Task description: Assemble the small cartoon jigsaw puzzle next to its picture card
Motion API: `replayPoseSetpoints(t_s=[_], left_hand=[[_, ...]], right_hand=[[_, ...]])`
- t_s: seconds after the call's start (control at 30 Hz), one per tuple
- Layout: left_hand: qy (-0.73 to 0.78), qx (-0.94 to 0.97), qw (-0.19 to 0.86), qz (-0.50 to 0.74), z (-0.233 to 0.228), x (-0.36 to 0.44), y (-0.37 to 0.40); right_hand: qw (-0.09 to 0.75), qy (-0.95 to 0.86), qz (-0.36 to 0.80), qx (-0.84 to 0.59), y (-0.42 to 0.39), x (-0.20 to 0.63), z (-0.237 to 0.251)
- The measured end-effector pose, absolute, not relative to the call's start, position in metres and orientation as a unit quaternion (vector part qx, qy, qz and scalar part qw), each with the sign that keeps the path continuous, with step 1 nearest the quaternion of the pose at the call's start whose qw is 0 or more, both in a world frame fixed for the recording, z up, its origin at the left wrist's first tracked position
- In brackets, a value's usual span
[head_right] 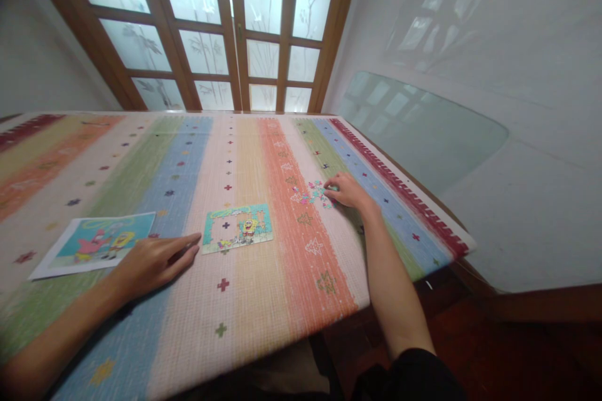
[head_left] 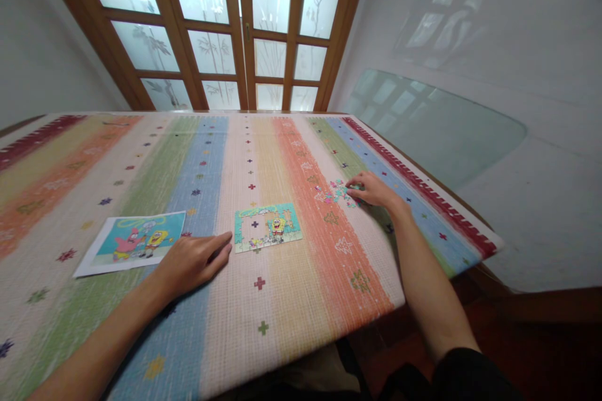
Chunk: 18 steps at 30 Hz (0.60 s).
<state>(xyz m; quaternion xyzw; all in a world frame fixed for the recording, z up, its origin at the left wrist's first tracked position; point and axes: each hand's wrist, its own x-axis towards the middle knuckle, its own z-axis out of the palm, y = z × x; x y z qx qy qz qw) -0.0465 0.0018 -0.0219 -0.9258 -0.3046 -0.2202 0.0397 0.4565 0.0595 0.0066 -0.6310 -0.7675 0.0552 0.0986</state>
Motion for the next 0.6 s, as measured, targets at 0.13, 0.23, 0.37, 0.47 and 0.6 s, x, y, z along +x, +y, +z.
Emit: replayPoseSetpoints(t_s=[0.13,0.23,0.37,0.47,0.6], left_hand=[[-0.299,-0.927,0.049,-0.223,-0.020,-0.044,0.002],[-0.292,-0.927,0.060,-0.228,-0.019,-0.043,0.001],[-0.286,-0.927,0.071,-0.231,-0.019,-0.043,0.001],[-0.288,-0.927,0.069,-0.228,-0.020,-0.044,0.002],[-0.301,-0.927,0.051,-0.218,-0.022,-0.046,0.003]], right_hand=[[0.138,-0.768,0.076,-0.621,0.061,0.454,0.008],[0.181,-0.740,0.122,-0.636,0.059,0.450,0.013],[0.243,-0.696,0.216,-0.640,0.055,0.443,0.019],[0.292,-0.686,0.255,-0.616,0.054,0.438,0.022],[0.309,-0.685,0.288,-0.593,0.055,0.429,0.024]])
